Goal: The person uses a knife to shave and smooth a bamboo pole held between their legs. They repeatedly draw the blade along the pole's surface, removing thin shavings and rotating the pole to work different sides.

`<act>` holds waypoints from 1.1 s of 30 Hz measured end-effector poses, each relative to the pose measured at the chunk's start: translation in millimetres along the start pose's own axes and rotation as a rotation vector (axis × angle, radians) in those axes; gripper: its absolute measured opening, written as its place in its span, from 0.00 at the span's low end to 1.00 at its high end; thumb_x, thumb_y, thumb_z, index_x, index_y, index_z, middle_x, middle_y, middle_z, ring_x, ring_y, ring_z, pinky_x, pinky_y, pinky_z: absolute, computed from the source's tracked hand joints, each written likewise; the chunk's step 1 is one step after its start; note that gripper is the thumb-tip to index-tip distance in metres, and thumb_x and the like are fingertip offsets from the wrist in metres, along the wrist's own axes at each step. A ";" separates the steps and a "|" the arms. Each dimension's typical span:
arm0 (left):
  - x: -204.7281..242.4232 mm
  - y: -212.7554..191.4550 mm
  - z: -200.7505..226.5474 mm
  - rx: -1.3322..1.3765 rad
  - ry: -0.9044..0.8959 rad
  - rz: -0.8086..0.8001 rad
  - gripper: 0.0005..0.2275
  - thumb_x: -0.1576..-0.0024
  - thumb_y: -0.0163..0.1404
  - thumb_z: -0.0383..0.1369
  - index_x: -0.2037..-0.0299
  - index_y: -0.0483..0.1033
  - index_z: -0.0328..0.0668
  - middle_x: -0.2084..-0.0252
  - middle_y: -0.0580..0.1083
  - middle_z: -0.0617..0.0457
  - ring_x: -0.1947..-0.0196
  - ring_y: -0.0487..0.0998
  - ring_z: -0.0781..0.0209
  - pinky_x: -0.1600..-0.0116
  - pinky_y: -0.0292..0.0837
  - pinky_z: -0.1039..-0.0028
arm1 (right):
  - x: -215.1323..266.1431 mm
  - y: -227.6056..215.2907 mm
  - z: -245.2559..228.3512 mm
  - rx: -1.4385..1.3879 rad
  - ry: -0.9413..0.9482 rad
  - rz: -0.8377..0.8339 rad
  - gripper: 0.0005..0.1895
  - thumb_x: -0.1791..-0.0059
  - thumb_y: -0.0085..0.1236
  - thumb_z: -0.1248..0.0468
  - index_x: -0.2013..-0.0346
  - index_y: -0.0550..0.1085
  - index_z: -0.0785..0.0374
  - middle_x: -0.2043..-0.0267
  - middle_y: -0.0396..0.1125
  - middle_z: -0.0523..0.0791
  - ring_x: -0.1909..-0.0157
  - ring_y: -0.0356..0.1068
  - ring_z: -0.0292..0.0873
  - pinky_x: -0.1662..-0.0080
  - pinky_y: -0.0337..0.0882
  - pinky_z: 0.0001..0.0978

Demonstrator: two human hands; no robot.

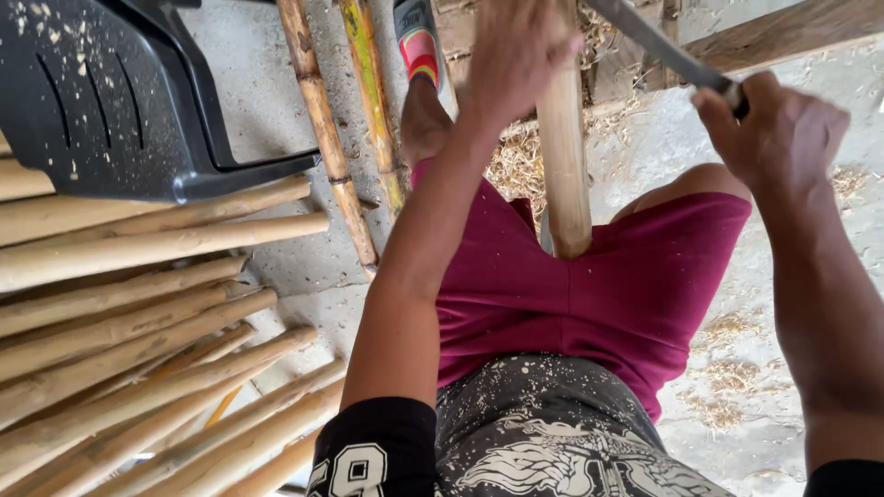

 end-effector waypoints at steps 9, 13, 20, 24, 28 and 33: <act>135.1 20.4 88.3 0.951 -0.626 0.052 0.44 0.40 0.47 0.52 0.26 0.33 0.29 0.22 0.30 0.26 0.23 0.41 0.32 0.38 0.75 0.54 | 77.6 47.5 -21.2 -0.336 0.165 -0.283 0.23 0.41 0.64 0.45 0.69 0.74 0.58 0.83 0.63 0.37 0.84 0.53 0.30 0.80 0.53 0.27; 142.5 3.8 97.6 0.615 -0.828 0.084 0.49 0.44 0.57 0.43 0.23 0.32 0.29 0.26 0.48 0.28 0.35 0.64 0.31 0.47 0.76 0.55 | 56.1 42.2 -41.2 -0.456 0.207 -0.209 0.16 0.41 0.64 0.53 0.60 0.74 0.62 0.69 0.69 0.45 0.77 0.66 0.39 0.76 0.64 0.33; 135.9 -0.3 77.2 0.612 -1.074 -0.068 0.49 0.48 0.58 0.44 0.24 0.34 0.39 0.35 0.62 0.28 0.56 0.81 0.37 0.62 0.84 0.59 | 32.6 35.2 -63.7 -0.660 0.279 -0.190 0.13 0.43 0.59 0.55 0.53 0.73 0.61 0.62 0.71 0.51 0.68 0.72 0.56 0.66 0.71 0.50; 142.9 9.6 77.4 0.564 -1.150 -0.158 0.50 0.49 0.59 0.46 0.24 0.34 0.39 0.37 0.65 0.29 0.56 0.81 0.39 0.61 0.84 0.61 | 28.9 51.0 -75.8 -0.707 0.335 -0.270 0.21 0.40 0.58 0.46 0.60 0.71 0.62 0.68 0.71 0.50 0.71 0.72 0.55 0.67 0.71 0.50; 142.4 4.2 77.2 0.582 -1.150 -0.087 0.48 0.50 0.59 0.44 0.24 0.38 0.40 0.37 0.66 0.31 0.49 0.78 0.37 0.49 0.79 0.58 | 27.2 70.5 -81.8 -0.760 0.357 -0.349 0.25 0.39 0.55 0.42 0.60 0.71 0.62 0.72 0.70 0.49 0.73 0.72 0.55 0.68 0.70 0.51; 140.9 -6.3 75.2 0.525 -1.040 0.091 0.45 0.52 0.62 0.42 0.27 0.47 0.39 0.35 0.67 0.33 0.40 0.73 0.35 0.38 0.70 0.55 | 24.4 67.6 -84.1 -0.857 0.326 -0.256 0.21 0.41 0.55 0.44 0.56 0.74 0.60 0.69 0.72 0.51 0.71 0.73 0.56 0.67 0.70 0.51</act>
Point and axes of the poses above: each hand's wrist, its own x-axis away from the middle knuckle, its own y-axis out of the palm, z = x × y, the point moved 10 cm from there along -x, towards the middle knuckle
